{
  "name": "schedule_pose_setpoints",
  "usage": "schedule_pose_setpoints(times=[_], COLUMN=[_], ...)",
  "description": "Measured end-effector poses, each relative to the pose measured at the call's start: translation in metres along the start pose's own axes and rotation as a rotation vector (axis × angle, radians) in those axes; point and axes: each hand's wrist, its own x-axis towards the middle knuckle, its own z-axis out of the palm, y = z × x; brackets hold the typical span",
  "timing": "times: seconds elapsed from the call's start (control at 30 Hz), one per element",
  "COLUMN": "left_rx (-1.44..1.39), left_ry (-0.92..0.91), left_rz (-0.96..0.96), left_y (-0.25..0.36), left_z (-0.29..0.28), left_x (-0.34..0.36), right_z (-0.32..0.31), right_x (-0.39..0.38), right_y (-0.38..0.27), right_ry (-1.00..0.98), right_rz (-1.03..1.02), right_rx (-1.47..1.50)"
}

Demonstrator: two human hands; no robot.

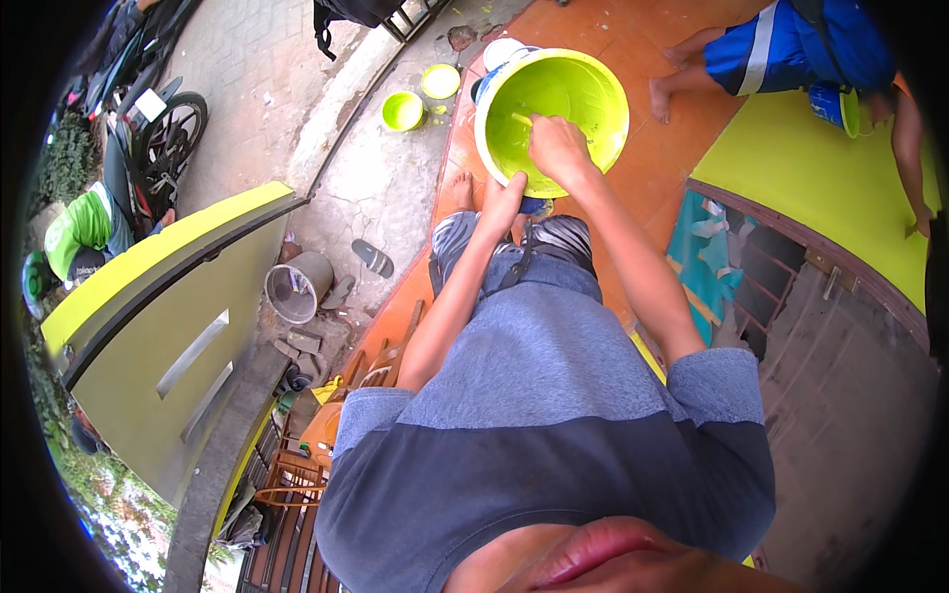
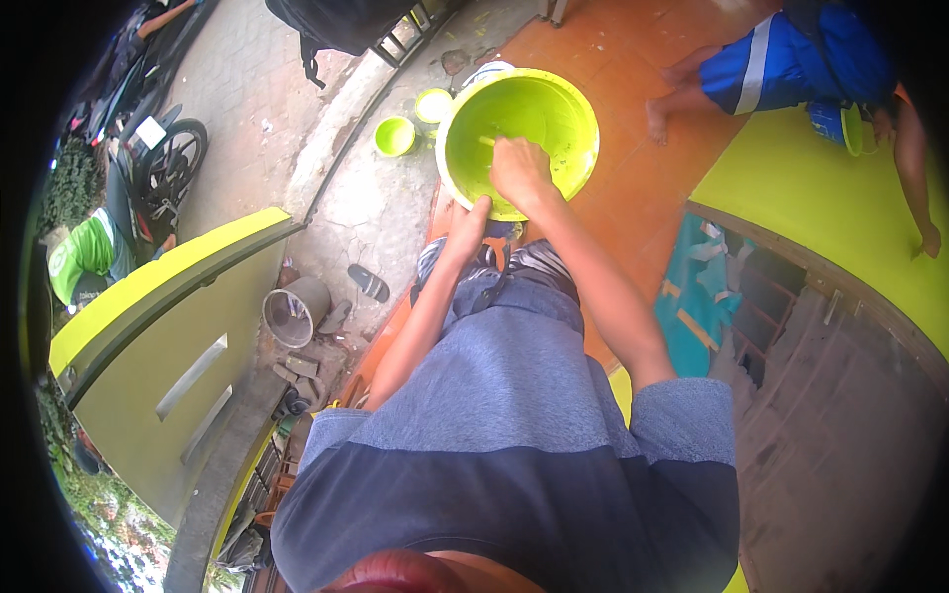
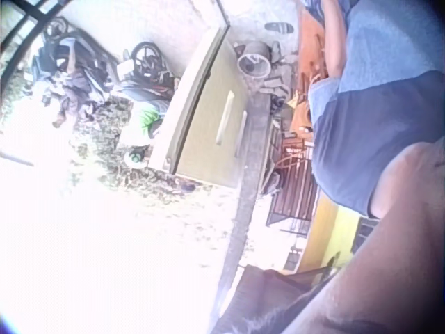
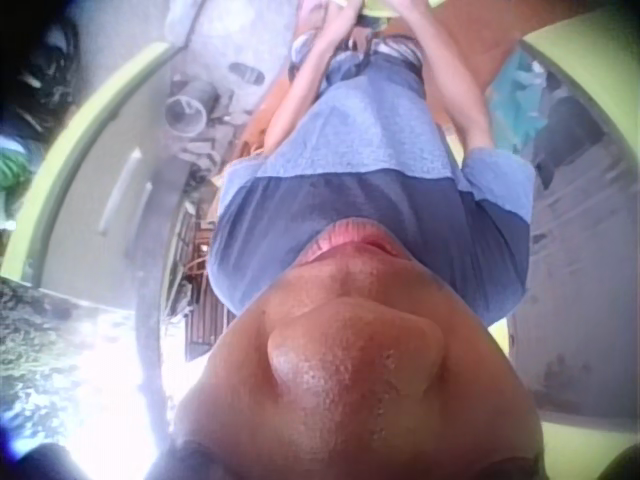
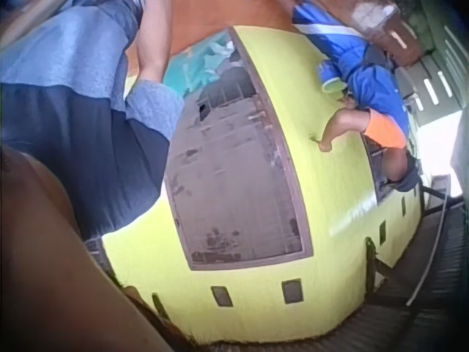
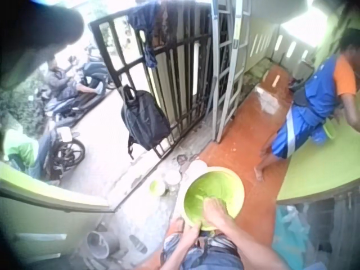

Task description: The person retrieves a cloth and a cup, fills the cup with water from a tap, then pours the water into a bucket of yellow paint. The person sits on the floor and stirs the paint with a brush, transferring some paint between buckets.

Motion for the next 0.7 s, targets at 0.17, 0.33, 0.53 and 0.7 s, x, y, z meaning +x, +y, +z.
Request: schedule_pose_setpoints(times=[0.17, 0.33, 0.53, 0.7], left_rx=[0.037, 0.024, 0.298, 0.009], left_ry=[-0.053, -0.137, -0.041, -0.069], left_rz=[0.027, -0.003, 0.118, -0.013], left_y=[0.024, 0.03, 0.016, 0.006], left_z=[-0.013, -0.032, -0.055, -0.074], left_x=[0.0, 0.006, 0.016, 0.016], right_z=[-0.002, 0.018, 0.05, 0.069], right_x=[0.025, 0.039, 0.063, 0.086], right_y=[-0.012, -0.01, -0.01, -0.014], right_ry=[0.218, 0.175, -0.303, -0.645], right_rz=[0.143, 0.212, 0.121, 0.388], right_rx=[-0.117, -0.322, -0.259, 0.35])
